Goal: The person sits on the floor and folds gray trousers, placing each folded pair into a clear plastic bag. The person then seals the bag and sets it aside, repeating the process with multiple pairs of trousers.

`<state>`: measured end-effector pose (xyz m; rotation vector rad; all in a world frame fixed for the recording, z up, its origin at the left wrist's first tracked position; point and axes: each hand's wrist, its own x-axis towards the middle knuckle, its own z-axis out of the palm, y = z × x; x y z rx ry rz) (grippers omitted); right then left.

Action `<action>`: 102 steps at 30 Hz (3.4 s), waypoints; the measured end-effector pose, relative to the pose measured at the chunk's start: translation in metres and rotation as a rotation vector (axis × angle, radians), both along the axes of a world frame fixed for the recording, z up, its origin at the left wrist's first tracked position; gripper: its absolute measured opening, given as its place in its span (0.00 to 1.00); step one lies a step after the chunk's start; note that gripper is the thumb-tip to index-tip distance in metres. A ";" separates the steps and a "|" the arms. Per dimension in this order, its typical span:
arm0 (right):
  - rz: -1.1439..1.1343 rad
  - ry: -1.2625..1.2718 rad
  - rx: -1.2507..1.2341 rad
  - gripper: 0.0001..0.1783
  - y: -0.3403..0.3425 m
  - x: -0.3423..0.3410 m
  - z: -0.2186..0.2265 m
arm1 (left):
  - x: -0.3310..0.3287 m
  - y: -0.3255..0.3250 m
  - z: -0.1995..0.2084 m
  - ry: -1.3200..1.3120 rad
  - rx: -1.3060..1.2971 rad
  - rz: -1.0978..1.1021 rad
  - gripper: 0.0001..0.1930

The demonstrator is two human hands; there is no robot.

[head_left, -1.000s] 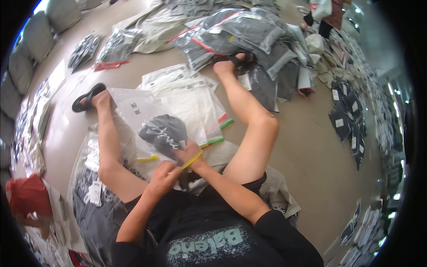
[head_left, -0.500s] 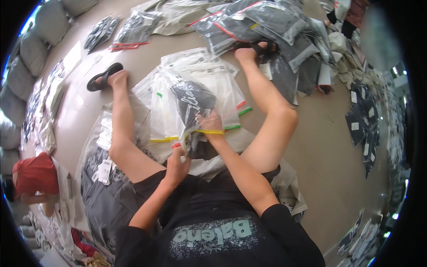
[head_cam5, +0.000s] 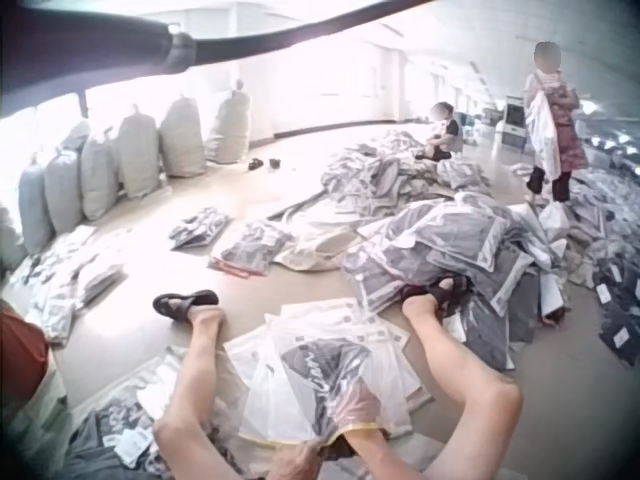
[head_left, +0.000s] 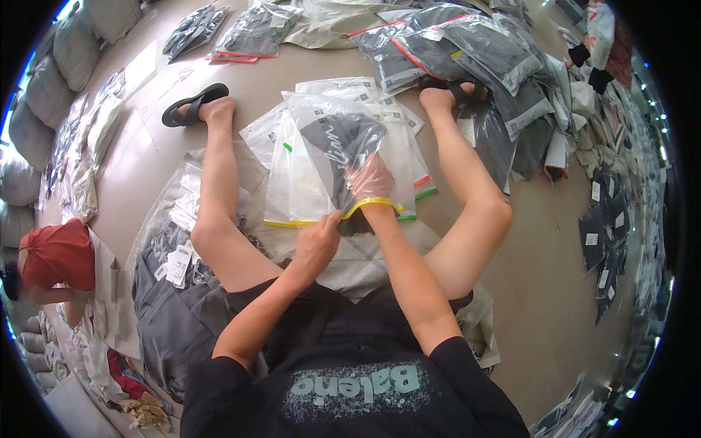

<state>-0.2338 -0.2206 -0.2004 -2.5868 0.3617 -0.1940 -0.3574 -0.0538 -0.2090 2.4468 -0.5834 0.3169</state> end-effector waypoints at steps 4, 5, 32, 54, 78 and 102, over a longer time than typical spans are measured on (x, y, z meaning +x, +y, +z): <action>0.113 -0.201 0.102 0.57 0.010 0.024 0.031 | 0.025 -0.008 -0.011 0.042 -0.090 0.085 0.15; 0.141 -0.096 0.218 0.65 0.022 0.026 0.057 | 0.036 -0.003 -0.019 0.099 -0.062 0.142 0.14; 1.029 0.773 -0.224 0.27 -0.036 -0.057 0.021 | 0.033 0.052 -0.038 0.629 0.706 0.068 0.16; 0.427 0.868 0.764 0.20 -0.141 -0.001 -0.082 | 0.076 -0.111 -0.053 -0.108 0.164 -0.195 0.05; 0.294 0.742 -0.055 0.25 -0.163 0.013 -0.049 | 0.034 -0.019 -0.076 0.066 0.471 -0.135 0.02; 0.119 0.143 0.564 0.38 -0.134 0.022 -0.083 | 0.144 0.020 -0.007 1.041 -1.351 0.128 0.20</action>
